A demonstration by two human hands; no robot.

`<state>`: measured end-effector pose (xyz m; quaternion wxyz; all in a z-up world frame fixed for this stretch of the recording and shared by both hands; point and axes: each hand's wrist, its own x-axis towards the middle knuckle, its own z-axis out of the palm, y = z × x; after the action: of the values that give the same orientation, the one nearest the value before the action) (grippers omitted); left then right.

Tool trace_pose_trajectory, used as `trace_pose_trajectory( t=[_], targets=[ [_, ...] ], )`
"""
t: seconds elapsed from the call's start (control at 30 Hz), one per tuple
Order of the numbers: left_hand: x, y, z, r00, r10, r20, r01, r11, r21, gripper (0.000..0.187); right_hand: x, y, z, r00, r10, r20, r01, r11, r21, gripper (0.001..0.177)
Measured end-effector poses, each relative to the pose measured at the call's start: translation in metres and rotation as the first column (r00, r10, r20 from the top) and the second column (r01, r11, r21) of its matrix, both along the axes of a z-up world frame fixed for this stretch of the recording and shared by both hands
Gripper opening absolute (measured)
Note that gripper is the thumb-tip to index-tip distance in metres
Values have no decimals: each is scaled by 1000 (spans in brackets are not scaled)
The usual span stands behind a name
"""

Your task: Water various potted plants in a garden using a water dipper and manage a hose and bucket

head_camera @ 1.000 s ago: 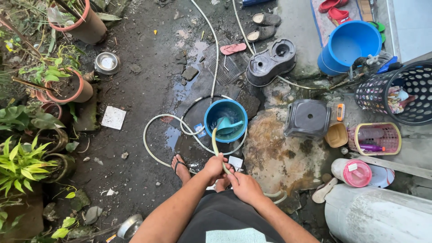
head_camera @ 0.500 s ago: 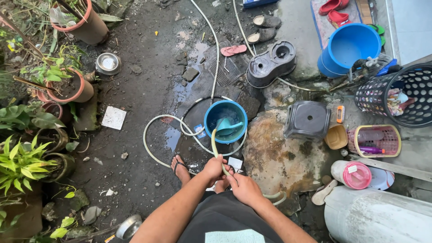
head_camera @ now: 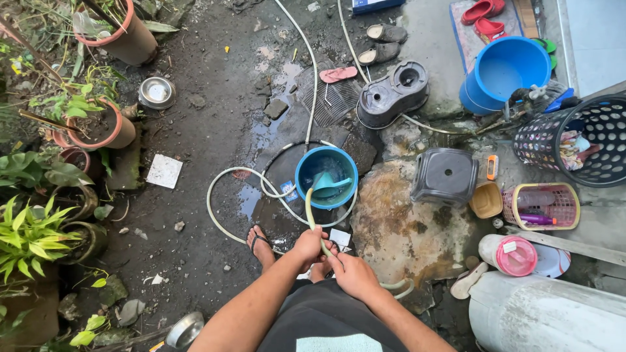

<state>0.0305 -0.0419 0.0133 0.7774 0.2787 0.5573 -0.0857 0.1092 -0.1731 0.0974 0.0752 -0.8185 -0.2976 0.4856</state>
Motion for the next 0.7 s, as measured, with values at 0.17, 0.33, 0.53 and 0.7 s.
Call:
trace_pose_trajectory(
  t=[0.17, 0.33, 0.53, 0.7],
  targets=[
    [1, 0, 0, 1000, -11, 5, 11, 1000, 3, 39, 1, -4, -10, 1000, 13, 10, -13, 1000, 16, 50],
    [3, 1, 6, 1000, -15, 2, 15, 1000, 3, 38, 3, -1, -4, 1000, 16, 0, -16, 1000, 11, 51],
    [5, 3, 9, 1000, -9, -11, 9, 1000, 21, 40, 5, 3, 7, 1000, 5, -25, -5, 1000, 9, 50],
    [6, 3, 7, 1000, -7, 6, 7, 1000, 14, 39, 6, 2, 2, 1000, 3, -18, -3, 1000, 13, 50]
  ],
)
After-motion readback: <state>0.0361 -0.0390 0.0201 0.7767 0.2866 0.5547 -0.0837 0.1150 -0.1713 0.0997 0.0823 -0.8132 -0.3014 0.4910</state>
